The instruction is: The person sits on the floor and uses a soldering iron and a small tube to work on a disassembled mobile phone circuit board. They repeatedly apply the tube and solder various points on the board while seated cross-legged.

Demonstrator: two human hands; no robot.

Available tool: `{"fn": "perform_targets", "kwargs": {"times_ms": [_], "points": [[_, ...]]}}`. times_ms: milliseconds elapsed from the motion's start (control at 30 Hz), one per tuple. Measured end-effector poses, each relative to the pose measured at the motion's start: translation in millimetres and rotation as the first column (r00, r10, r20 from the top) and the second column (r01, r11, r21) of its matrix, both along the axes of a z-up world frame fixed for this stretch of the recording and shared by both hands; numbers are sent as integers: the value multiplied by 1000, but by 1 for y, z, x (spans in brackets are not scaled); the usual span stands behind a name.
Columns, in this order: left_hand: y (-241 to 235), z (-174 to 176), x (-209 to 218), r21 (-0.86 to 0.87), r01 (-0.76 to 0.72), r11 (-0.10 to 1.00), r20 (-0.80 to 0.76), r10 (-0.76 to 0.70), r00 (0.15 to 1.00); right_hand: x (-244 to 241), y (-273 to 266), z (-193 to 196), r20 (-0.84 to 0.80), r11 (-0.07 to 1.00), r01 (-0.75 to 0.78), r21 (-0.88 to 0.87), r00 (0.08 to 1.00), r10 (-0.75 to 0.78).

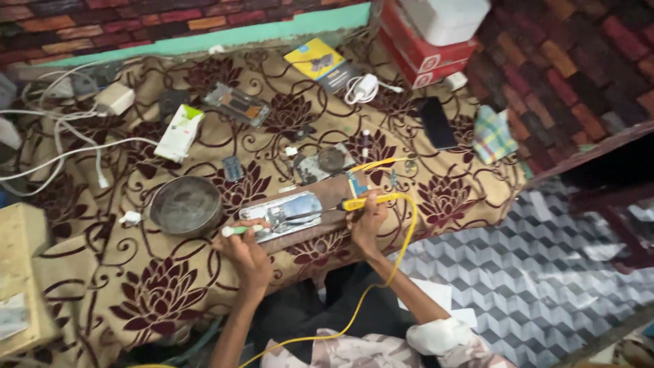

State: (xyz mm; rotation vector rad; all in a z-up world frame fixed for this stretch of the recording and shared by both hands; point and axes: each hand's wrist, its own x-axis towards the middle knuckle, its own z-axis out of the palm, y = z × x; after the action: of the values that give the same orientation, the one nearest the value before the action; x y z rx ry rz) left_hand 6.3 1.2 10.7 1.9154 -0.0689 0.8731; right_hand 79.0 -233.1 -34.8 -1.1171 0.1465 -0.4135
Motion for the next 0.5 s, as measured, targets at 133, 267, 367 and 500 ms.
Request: {"fn": "perform_targets", "kwargs": {"times_ms": [133, 267, 367, 500], "points": [[1, 6, -1, 118, -58, 991, 43, 54, 998, -4, -3, -19, 103, 1000, -12, 25, 995, 9], [0, 11, 1, 177, -84, 981, 69, 72, 995, -2, -7, -29, 125, 999, 42, -9, 991, -40], [0, 14, -4, 134, -100, 986, 9, 99, 995, -5, -13, -27, 166, 1000, 15, 17, 986, -17], [1, 11, -4, 92, -62, 994, -14, 64, 998, -7, -17, -26, 110, 998, -19, 60, 994, 12]]}}
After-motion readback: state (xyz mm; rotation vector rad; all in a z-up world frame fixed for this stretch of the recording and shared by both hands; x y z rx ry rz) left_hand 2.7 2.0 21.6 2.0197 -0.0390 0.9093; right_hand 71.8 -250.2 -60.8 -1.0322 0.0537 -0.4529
